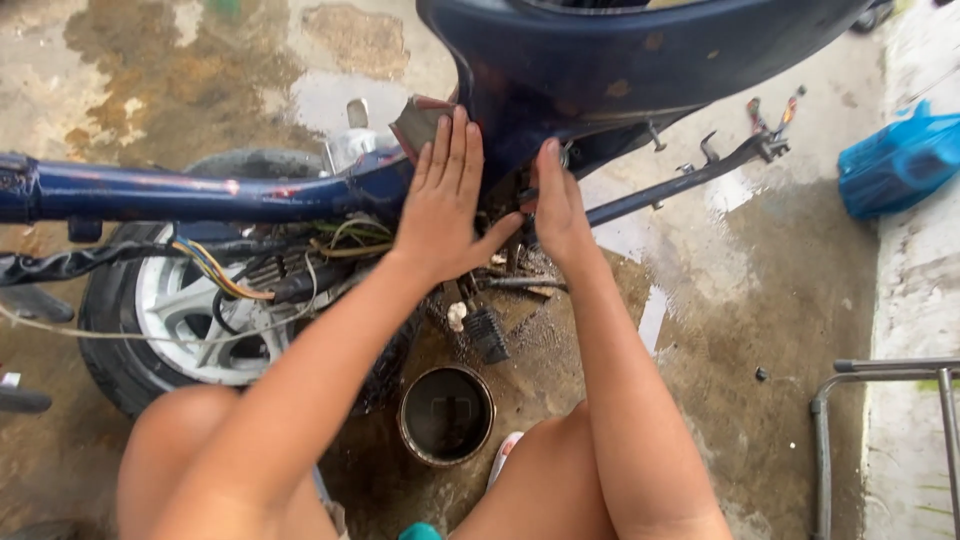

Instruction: The person sands the blue metal frame of a motorcycle using a piece of sandpaper, repeatedly dipping the paper into a bucket of water and rubbing it across the surface by hand.

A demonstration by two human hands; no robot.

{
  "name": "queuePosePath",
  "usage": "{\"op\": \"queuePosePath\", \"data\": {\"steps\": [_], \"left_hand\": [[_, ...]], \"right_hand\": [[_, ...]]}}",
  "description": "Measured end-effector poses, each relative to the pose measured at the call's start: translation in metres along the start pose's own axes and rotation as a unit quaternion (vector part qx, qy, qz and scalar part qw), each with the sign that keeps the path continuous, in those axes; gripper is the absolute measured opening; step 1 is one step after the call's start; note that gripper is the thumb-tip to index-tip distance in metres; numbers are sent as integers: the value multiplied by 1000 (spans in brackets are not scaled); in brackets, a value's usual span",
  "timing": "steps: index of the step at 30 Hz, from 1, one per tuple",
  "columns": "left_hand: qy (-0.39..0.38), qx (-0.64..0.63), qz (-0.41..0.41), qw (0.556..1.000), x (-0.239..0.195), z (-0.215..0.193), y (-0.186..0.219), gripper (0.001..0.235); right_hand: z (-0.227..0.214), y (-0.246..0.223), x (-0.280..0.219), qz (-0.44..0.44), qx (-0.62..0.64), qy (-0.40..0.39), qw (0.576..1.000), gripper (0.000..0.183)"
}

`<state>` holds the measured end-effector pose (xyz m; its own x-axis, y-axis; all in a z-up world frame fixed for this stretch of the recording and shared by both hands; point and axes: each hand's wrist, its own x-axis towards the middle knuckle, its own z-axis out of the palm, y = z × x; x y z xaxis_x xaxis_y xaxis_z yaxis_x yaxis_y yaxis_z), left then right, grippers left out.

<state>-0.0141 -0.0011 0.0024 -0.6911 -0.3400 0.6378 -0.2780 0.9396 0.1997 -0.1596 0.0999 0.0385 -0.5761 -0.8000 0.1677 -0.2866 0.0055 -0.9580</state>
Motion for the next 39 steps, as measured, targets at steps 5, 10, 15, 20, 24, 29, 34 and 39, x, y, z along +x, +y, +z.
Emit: {"op": "queuePosePath", "data": {"steps": [5,10,15,20,24,29,34,39], "left_hand": [[-24,19,29,999,-32,-16,-19,107],[-147,117,138,972,-54,-55,-60,100],[-168,107,117,973,-9,-29,-29,105],[-202,136,117,963,-44,-40,-50,103],[-165,284,182,927,-63,-49,-69,99],[-149,128,142,970,3,-31,-37,95],[-145,283,177,931,-45,-34,-61,98],[-142,148,149,967,9,-32,-26,90]], "right_hand": [[-1,-5,-5,8,29,-21,999,96],[-4,-14,-7,21,42,-6,999,99],[-4,-23,-20,35,35,-28,998,99],[-9,-14,-12,7,35,-51,998,100],[-6,-9,-8,20,44,-23,999,91],[1,-43,-18,6,45,-54,998,82],[-8,-7,-3,2,36,-75,997,80],[-1,-30,-14,-7,19,-77,997,83]]}}
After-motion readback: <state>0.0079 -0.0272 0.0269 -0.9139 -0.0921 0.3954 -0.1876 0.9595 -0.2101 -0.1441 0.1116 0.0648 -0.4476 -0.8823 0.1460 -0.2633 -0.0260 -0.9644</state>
